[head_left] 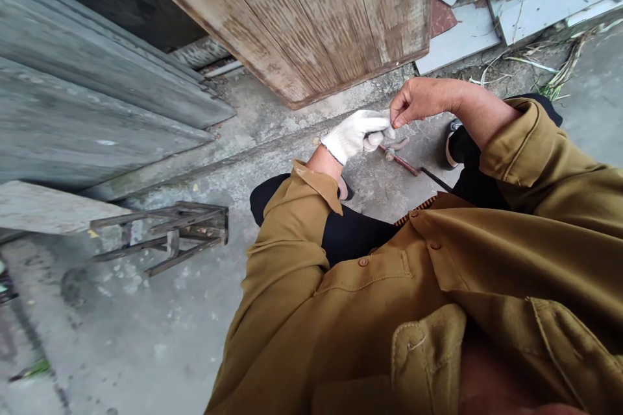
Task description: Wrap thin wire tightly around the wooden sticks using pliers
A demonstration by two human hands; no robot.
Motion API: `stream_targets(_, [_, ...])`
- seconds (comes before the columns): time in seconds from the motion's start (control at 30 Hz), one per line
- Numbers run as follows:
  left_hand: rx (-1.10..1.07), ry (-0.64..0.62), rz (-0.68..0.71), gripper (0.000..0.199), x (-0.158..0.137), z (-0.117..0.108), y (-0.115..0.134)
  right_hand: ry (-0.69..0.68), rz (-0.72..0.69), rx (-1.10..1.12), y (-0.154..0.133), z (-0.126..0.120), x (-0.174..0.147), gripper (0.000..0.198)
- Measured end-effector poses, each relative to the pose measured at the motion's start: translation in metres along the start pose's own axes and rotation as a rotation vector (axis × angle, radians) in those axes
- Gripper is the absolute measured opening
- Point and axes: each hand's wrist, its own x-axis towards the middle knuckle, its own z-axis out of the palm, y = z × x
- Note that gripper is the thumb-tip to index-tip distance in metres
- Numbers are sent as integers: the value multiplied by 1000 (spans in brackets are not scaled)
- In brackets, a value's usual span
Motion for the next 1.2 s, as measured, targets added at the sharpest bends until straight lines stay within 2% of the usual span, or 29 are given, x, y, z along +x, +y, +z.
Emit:
stream_targets(0.1, [-5, -57, -48, 29, -3, 5, 3, -35, 6, -118, -1, -1, 0, 8])
stream_targets(0.2, [50, -8, -12, 31, -4, 10, 5, -30, -11, -117, 2, -2, 1, 9])
stream_targets(0.3, [256, 151, 147, 25, -2, 12, 5, 21, -3, 82, 8, 2, 3, 17])
stream_targets(0.4, [559, 355, 362, 14, -2, 10, 3, 94, 104, 315, 9, 11, 4, 24])
stream_targets(0.47, [681, 419, 447, 10, -3, 7, 2, 120, 202, 419, 6, 17, 5, 26])
stream_targets(0.53, [697, 428, 471, 7, -5, 4, 1, 130, 248, 467, 5, 20, 6, 27])
stream_targets(0.63, [493, 359, 379, 11, -9, 2, 0, 139, 205, 410, 7, 18, 6, 25])
stream_targets(0.73, [159, 195, 162, 32, -11, 1, -3, 125, 96, 265, 13, 12, 5, 21])
stream_targets(0.8, [11, 109, 49, 42, -11, 2, -6, 106, 23, 187, 15, 10, 5, 17])
stream_targets(0.9, [-89, 28, -44, 44, -9, 4, -10, 71, -29, 83, 13, 10, 5, 7])
stream_targets(1.0, [-129, -47, -107, 43, -10, 5, -11, 73, -63, 26, 11, 13, 7, 7])
stream_targets(1.2, [-230, -74, -147, 36, -12, 7, -12, 106, -149, -7, 7, 15, 5, 7])
